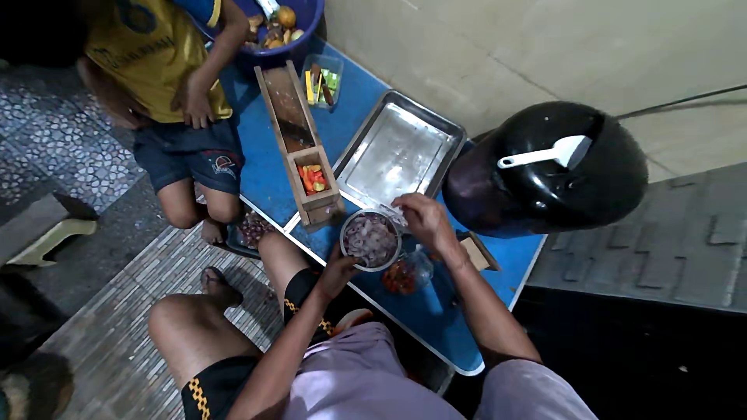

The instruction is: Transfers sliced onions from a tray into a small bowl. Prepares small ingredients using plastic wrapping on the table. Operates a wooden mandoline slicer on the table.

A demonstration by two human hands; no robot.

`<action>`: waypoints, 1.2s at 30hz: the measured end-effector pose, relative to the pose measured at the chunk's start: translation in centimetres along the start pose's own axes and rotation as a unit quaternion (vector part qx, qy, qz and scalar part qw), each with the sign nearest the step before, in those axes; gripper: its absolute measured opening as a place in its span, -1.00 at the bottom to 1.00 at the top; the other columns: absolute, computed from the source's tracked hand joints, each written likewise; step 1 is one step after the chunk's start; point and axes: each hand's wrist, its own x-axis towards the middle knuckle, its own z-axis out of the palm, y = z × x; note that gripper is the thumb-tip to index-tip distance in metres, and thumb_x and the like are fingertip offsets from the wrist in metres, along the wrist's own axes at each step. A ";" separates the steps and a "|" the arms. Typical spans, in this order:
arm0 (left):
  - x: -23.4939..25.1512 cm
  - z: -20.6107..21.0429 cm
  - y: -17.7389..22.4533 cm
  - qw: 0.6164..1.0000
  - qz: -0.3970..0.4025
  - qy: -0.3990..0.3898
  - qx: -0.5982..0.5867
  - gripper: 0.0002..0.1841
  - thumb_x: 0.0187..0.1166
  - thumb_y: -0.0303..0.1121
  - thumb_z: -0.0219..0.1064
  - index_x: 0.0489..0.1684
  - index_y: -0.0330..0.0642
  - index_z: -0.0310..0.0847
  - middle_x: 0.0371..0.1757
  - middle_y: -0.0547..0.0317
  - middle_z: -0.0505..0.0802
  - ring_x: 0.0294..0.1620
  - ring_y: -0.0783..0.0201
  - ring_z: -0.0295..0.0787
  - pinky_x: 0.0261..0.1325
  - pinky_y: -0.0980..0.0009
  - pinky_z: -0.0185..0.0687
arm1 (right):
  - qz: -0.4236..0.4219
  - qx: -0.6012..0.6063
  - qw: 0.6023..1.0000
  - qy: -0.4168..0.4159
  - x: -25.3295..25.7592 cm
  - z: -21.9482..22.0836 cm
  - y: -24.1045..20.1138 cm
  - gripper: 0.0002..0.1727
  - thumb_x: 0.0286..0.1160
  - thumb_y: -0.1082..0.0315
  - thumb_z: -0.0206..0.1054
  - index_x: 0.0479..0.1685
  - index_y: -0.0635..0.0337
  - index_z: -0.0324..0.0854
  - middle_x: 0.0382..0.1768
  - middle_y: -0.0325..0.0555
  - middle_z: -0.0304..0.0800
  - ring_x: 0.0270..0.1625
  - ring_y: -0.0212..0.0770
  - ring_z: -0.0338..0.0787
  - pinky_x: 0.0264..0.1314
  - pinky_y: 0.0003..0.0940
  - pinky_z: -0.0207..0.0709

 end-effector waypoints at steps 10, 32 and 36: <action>-3.1 -1.7 -0.1 0.999 -0.028 0.031 0.011 -0.11 0.41 -0.72 0.14 0.82 -0.05 -0.22 0.28 -0.01 0.68 0.02 0.21 0.81 0.00 0.26 0.82 | 0.154 -0.127 0.967 -0.159 6.8 4.1 12.3 -0.77 0.46 0.59 0.32 0.03 0.42 0.76 0.12 0.44 0.75 0.26 0.43 0.73 0.35 0.39 0.52; -3.4 -2.8 -1.0 0.999 -0.038 0.024 0.011 -0.11 0.35 -0.67 0.21 0.79 -0.12 -0.15 0.23 -0.01 0.71 0.03 0.19 0.81 0.02 0.23 0.82 | 0.117 -0.092 0.865 -0.479 7.2 2.0 8.8 -0.61 0.30 0.37 0.66 0.03 0.43 0.72 0.00 0.32 0.78 0.12 0.25 0.75 0.32 0.31 0.49; -3.2 -3.1 -1.3 0.999 -0.038 0.024 -0.003 -0.11 0.35 -0.69 0.20 0.79 -0.10 -0.16 0.23 -0.01 0.72 0.03 0.18 0.82 0.03 0.24 0.82 | 0.133 -0.042 0.867 -0.479 7.3 1.7 8.9 -0.73 0.36 0.49 0.59 -0.04 0.48 0.73 -0.09 0.28 0.82 -0.06 0.13 0.83 0.16 0.11 0.65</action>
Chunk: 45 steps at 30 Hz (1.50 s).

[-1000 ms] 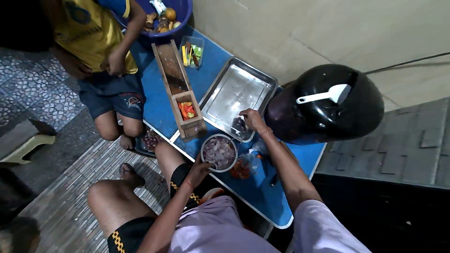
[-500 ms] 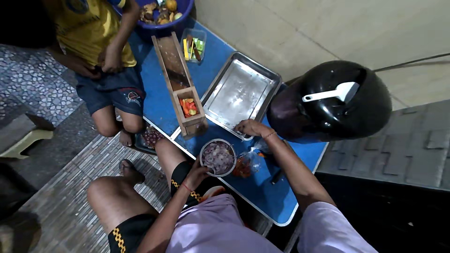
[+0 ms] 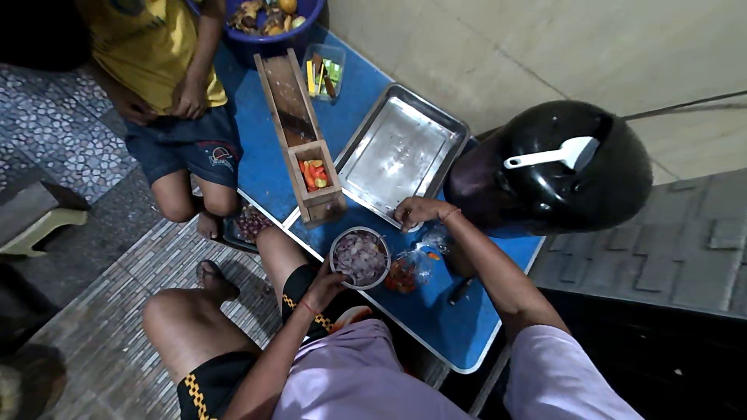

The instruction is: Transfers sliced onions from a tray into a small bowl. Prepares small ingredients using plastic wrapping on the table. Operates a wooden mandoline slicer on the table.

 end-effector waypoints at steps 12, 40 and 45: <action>1.2 1.4 0.5 1.000 0.001 -0.004 -0.005 -0.24 0.43 -0.70 0.17 0.71 -0.09 -0.01 0.13 0.06 0.75 -0.03 0.25 0.81 -0.01 0.30 0.81 | -0.138 0.318 0.933 0.100 -1.8 1.6 3.5 -0.79 0.18 0.66 0.38 -0.18 0.36 0.75 -0.37 -0.03 0.83 -0.39 -0.23 0.79 -0.29 -0.28 0.73; 0.3 1.7 0.8 1.000 -0.003 -0.014 0.023 -0.12 0.46 -0.71 0.13 0.83 -0.06 -0.24 0.26 0.01 0.68 0.04 0.23 0.80 0.04 0.28 0.80 | 0.094 -0.064 0.925 0.364 -3.0 3.1 -2.0 -0.78 0.50 0.53 0.37 0.07 0.38 0.75 0.04 0.45 0.79 0.14 0.50 0.77 0.15 0.46 0.58; -0.1 1.3 0.8 1.000 0.003 -0.017 0.023 -0.17 0.46 -0.70 0.13 0.79 -0.11 -0.19 0.19 0.04 0.71 0.01 0.25 0.81 0.04 0.29 0.80 | 0.243 -0.145 0.921 0.268 -0.5 2.5 -1.8 -0.72 0.56 0.54 0.30 0.15 0.53 0.68 0.22 0.52 0.70 0.43 0.53 0.60 0.29 0.40 0.54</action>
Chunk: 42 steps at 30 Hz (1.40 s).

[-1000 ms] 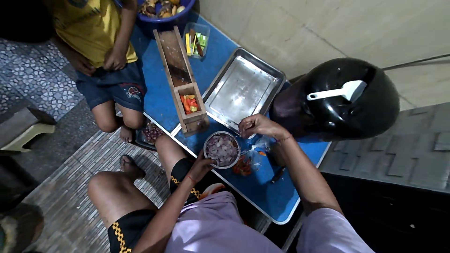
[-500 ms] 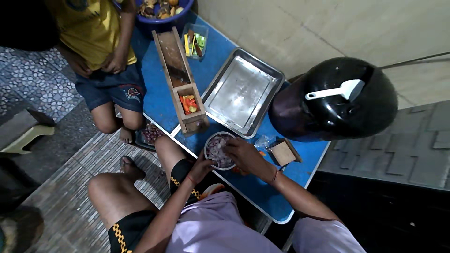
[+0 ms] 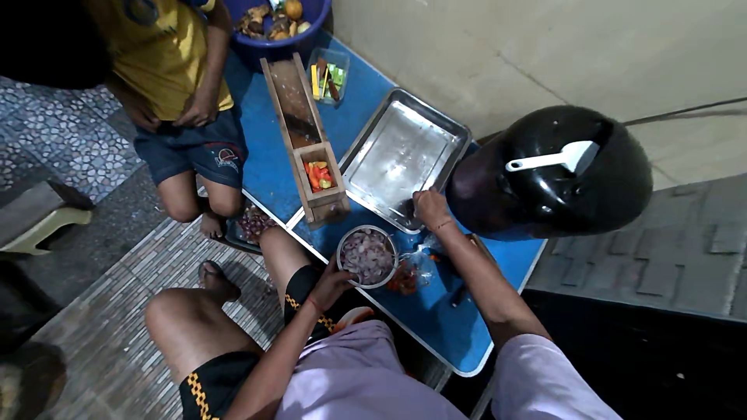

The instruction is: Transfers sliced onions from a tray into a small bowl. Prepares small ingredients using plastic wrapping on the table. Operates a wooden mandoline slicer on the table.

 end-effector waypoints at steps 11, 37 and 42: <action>0.3 -0.9 -0.5 1.000 0.008 -0.001 -0.021 -0.11 0.39 -0.69 0.18 0.80 -0.08 -0.20 0.23 0.01 0.71 0.01 0.22 0.82 0.01 0.28 0.82 | -0.054 0.008 0.997 -0.047 0.0 1.1 -0.5 -0.72 0.48 0.38 0.47 0.02 0.44 0.72 0.07 0.46 0.78 0.18 0.48 0.76 0.14 0.43 0.55; 0.3 0.0 0.1 1.000 0.016 -0.016 -0.019 -0.20 0.47 -0.69 0.14 0.76 -0.13 -0.15 0.18 0.04 0.72 -0.01 0.25 0.82 0.02 0.30 0.82 | -0.287 0.307 0.907 0.035 -10.7 -1.3 -2.9 -0.76 0.59 0.54 0.27 0.08 0.33 0.79 -0.03 0.12 0.89 0.01 0.02 0.88 0.22 0.06 0.71; -0.6 0.5 0.5 0.999 0.001 -0.008 0.031 -0.16 0.46 -0.69 0.14 0.81 -0.12 -0.20 0.25 0.01 0.69 0.03 0.25 0.81 0.01 0.30 0.82 | -0.259 0.274 0.913 0.155 -13.8 0.7 -3.4 -0.72 0.51 0.41 0.37 0.15 0.20 0.80 0.13 0.17 0.79 0.25 0.15 0.76 0.34 0.10 0.63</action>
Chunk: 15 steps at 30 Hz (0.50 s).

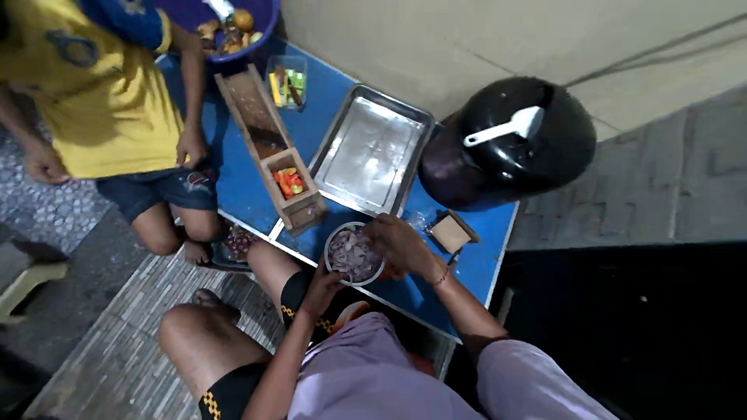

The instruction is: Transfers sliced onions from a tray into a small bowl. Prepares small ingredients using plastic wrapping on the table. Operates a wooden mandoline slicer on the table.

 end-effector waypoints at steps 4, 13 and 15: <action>-0.7 0.7 -0.3 0.999 -0.016 -0.030 0.026 -0.15 0.41 -0.67 0.15 0.78 -0.14 -0.20 0.21 0.04 0.72 0.02 0.25 0.84 0.03 0.27 0.85 | 0.144 0.046 0.988 0.030 -3.4 0.0 0.7 -0.53 0.70 0.37 0.24 0.57 0.19 0.54 0.44 0.22 0.65 0.50 0.19 0.64 0.57 0.15 0.48; -1.6 2.9 -2.2 0.988 -0.046 -0.132 0.061 -0.15 0.42 -0.62 0.20 0.80 -0.17 -0.15 0.31 -0.03 0.70 0.14 0.18 0.80 0.14 0.17 0.80 | 0.253 0.191 0.948 -0.030 -9.0 -1.1 1.9 -0.50 0.73 0.41 0.22 0.64 0.22 0.45 0.23 0.26 0.77 0.19 0.10 0.81 0.38 0.08 0.61; -1.5 3.6 -2.6 0.984 -0.072 -0.149 0.069 -0.16 0.48 -0.63 0.21 0.82 -0.14 -0.16 0.34 -0.08 0.69 0.15 0.14 0.79 0.16 0.15 0.79 | 0.286 0.175 0.942 -0.031 -10.2 -0.8 2.9 -0.54 0.68 0.40 0.24 0.56 0.21 0.53 0.20 0.27 0.78 0.19 0.12 0.81 0.38 0.13 0.59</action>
